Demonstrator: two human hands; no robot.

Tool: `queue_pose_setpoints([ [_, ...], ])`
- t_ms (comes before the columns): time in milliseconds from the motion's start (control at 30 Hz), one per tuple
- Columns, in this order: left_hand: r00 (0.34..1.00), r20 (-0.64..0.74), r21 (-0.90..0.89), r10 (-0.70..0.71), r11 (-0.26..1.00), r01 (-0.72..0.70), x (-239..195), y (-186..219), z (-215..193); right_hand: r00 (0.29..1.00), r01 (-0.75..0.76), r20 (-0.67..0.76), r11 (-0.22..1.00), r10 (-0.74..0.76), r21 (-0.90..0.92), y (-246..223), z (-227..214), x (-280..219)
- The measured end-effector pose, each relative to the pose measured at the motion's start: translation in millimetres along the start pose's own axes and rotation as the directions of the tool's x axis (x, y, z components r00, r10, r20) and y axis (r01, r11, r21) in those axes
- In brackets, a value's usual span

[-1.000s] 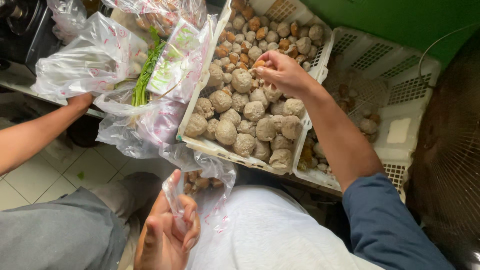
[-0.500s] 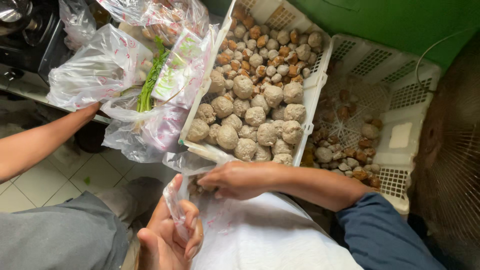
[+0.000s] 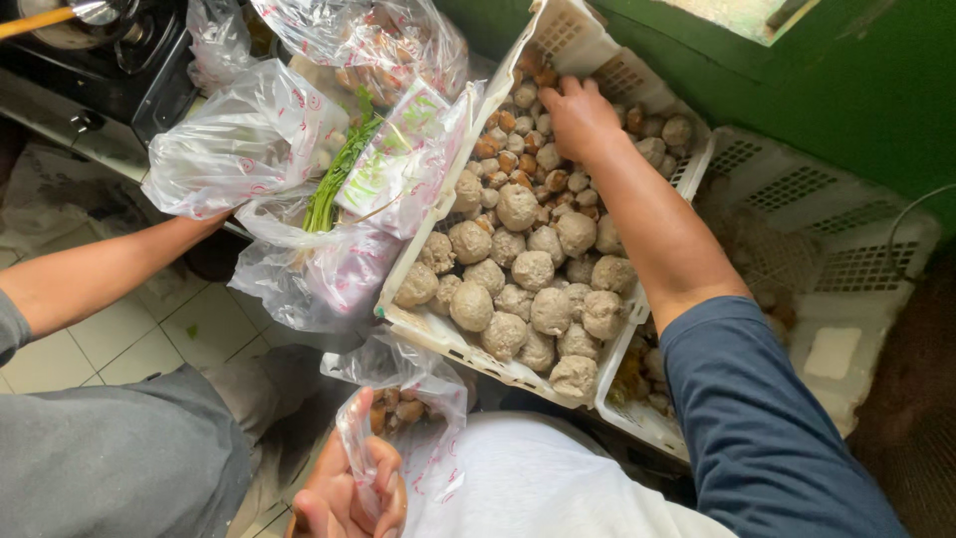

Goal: The person picks meatballs from a white crate and places them into a plastic bag. The person repeatedly transfers meatballs by hand from the crate to the bag, filling it progressively.

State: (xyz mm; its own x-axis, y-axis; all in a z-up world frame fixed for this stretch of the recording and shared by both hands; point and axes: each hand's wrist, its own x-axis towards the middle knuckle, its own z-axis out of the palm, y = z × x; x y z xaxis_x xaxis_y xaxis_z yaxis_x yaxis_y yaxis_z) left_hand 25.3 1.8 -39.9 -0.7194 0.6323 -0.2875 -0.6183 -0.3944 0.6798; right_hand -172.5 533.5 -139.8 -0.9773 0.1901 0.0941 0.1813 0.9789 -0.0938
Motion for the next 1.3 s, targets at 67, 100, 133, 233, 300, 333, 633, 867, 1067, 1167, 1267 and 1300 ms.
queue_pose_setpoints([
  [67, 1.0, -0.022, -0.017, 0.017, 1.0, -0.018, -0.8, -2.4, 3.3, 1.0, 0.001, 0.025, 1.0, -0.001, -0.016, 4.8, 7.3, 8.1],
  [100, 0.999, -0.033, -0.026, 0.025, 0.999, -0.026, -1.9, -2.0, 6.1, 0.999, 0.001, 0.038, 1.0, 0.0, -0.024, 6.2, 9.7, 9.3],
  [133, 0.999, -0.048, -0.007, -0.006, 1.0, 0.005, -3.2, 0.2, 9.0, 0.999, -0.014, 0.034, 1.0, 0.014, -0.016, 8.2, 10.3, 9.4],
  [233, 0.995, -0.07, 0.021, -0.074, 0.997, 0.076, -5.7, 13.6, 20.5, 0.999, -0.041, -0.002, 0.999, 0.041, 0.005, 11.6, 2.3, 4.6],
  [300, 0.994, -0.05, 0.013, -0.096, 0.995, 0.096, -4.2, 19.5, 31.4, 0.998, -0.042, -0.055, 0.999, 0.043, 0.022, 9.7, -8.4, -4.4],
  [333, 0.994, -0.06, 0.016, -0.089, 0.996, 0.09, -3.9, 22.9, 37.2, 0.991, -0.074, -0.106, 0.992, 0.085, 0.102, 7.1, -16.0, -9.8],
  [633, 0.996, 0.011, 0.071, -0.093, 0.993, 0.092, -0.5, 44.4, 73.2, 0.968, -0.187, -0.011, -0.753, -0.25, 0.631, -83.3, -105.0, -134.5],
  [867, 0.988, 0.045, 0.13, -0.151, 0.981, 0.144, -4.4, 46.9, 80.5, 0.589, -0.505, 0.427, 0.099, -0.687, 0.857, -261.1, -86.7, -232.2],
  [1067, 0.992, -0.022, 0.134, -0.125, 0.983, 0.127, -0.8, 45.3, 60.5, 0.674, 0.166, 0.087, 0.265, -0.734, 0.95, -237.1, -101.0, -230.5],
  [1167, 0.991, -0.009, 0.1, -0.13, 0.986, 0.13, 0.8, 37.7, 47.2, 0.712, 0.005, 0.251, 0.362, -0.656, 0.932, -168.8, -94.9, -190.8],
  [1267, 0.995, -0.007, 0.066, -0.104, 0.992, 0.104, 0.8, 25.3, 30.4, 0.974, -0.116, 0.19, 0.451, -0.123, 0.885, -93.3, -59.7, -110.1],
  [1300, 0.996, -0.014, 0.058, -0.093, 0.994, 0.094, 0.3, 20.4, 24.3, 0.991, -0.127, 0.089, 0.542, 0.096, 0.831, -70.7, -43.3, -80.6],
])
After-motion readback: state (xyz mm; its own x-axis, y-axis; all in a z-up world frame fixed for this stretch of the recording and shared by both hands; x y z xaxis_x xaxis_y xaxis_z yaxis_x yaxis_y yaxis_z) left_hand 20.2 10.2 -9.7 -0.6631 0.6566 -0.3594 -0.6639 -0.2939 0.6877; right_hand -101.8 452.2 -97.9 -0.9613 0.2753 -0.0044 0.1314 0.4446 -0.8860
